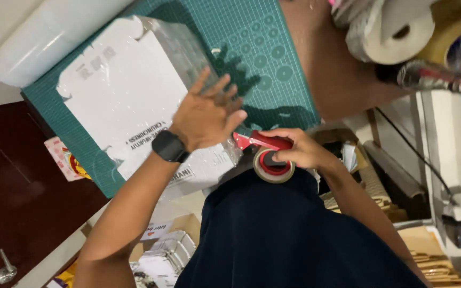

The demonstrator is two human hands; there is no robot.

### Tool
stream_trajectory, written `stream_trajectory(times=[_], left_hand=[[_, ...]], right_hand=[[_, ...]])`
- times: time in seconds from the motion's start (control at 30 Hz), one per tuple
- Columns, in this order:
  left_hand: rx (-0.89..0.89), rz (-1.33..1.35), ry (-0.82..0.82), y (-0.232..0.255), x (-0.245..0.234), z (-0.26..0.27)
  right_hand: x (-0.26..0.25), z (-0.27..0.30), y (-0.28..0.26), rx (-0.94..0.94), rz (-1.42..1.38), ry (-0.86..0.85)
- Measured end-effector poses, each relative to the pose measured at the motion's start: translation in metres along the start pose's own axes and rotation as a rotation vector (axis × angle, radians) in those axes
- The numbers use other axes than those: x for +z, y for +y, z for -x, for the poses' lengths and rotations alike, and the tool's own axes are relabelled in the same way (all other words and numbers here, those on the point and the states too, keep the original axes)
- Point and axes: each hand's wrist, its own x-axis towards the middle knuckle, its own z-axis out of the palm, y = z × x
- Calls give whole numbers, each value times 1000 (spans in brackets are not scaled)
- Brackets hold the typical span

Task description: Taping a plastic-wrapped box using a handheld tape dispenser.

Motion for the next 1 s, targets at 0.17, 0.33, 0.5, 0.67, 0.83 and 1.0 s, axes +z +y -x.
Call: stream_trajectory(times=[0.17, 0.33, 0.5, 0.67, 0.83, 1.0], left_hand=[[-135, -173, -235, 8, 40, 5], [-43, -204, -292, 6, 26, 7], [-75, 33, -624, 76, -47, -2], [-323, 868, -440, 132, 10, 32], [-624, 924, -456, 130, 46, 37], [-633, 889, -466, 128, 52, 36]], right_hand=[[8, 33, 17, 9, 32, -10], [21, 70, 61, 115, 58, -59], [30, 82, 67, 189, 182, -98], [36, 37, 96, -98, 198, -203], [35, -8, 107, 67, 90, -211], [65, -28, 155, 156, 112, -363]])
